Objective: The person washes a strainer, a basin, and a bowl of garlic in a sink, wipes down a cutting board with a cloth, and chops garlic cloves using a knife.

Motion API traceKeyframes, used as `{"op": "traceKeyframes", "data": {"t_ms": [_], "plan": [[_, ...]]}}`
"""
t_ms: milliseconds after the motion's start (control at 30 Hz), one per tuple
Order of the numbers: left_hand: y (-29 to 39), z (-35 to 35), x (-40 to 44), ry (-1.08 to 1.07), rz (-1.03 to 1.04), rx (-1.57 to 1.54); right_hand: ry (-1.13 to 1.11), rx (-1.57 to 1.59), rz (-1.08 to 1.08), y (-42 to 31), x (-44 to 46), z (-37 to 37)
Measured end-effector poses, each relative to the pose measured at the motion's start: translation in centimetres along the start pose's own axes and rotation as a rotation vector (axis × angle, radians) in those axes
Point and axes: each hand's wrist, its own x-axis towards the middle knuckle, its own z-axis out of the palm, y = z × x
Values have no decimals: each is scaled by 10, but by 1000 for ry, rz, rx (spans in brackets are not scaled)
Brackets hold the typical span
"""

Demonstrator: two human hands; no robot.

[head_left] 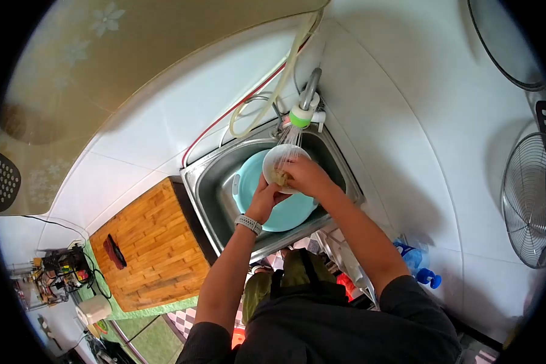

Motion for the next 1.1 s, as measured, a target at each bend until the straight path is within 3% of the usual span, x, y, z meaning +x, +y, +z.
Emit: {"op": "traceKeyframes", "data": {"t_ms": [133, 233, 300, 433, 500, 633, 700, 733, 833, 900, 1033, 1100], "plan": [[1, 0, -4, -2, -12, 7, -125, -6, 136, 4, 6, 0], [-3, -4, -5, 2, -31, -21, -158, 164, 209, 5, 3, -11], [-5, -6, -5, -2, -29, -29, 81, 215, -7, 0, 0, -15], [-5, -4, -5, -3, -8, -7, 62, 116, -26, -10, 1, -9], [-4, -1, -5, -12, 17, 1, -162, 59, 44, -13, 4, -4], [0, -3, -9, 2, -10, -4, -264, 112, 149, -5, 3, -3], [-2, -6, -9, -11, -4, -25, 16, 224, -87, -5, 2, -9], [-3, -7, -8, -3, -8, -19, 13, 223, -89, -9, 2, -15], [-7, -9, -8, 8, -1, -20, -5, 239, -17, -22, 0, -29], [-8, -8, -8, 12, 10, -26, -60, 146, 148, -31, -2, -25], [-6, -2, -11, 29, 9, -65, 12, -7, 200, -18, 3, 11], [-6, -4, -12, 50, 7, -79, -158, 2, 159, -22, 2, 7]]}}
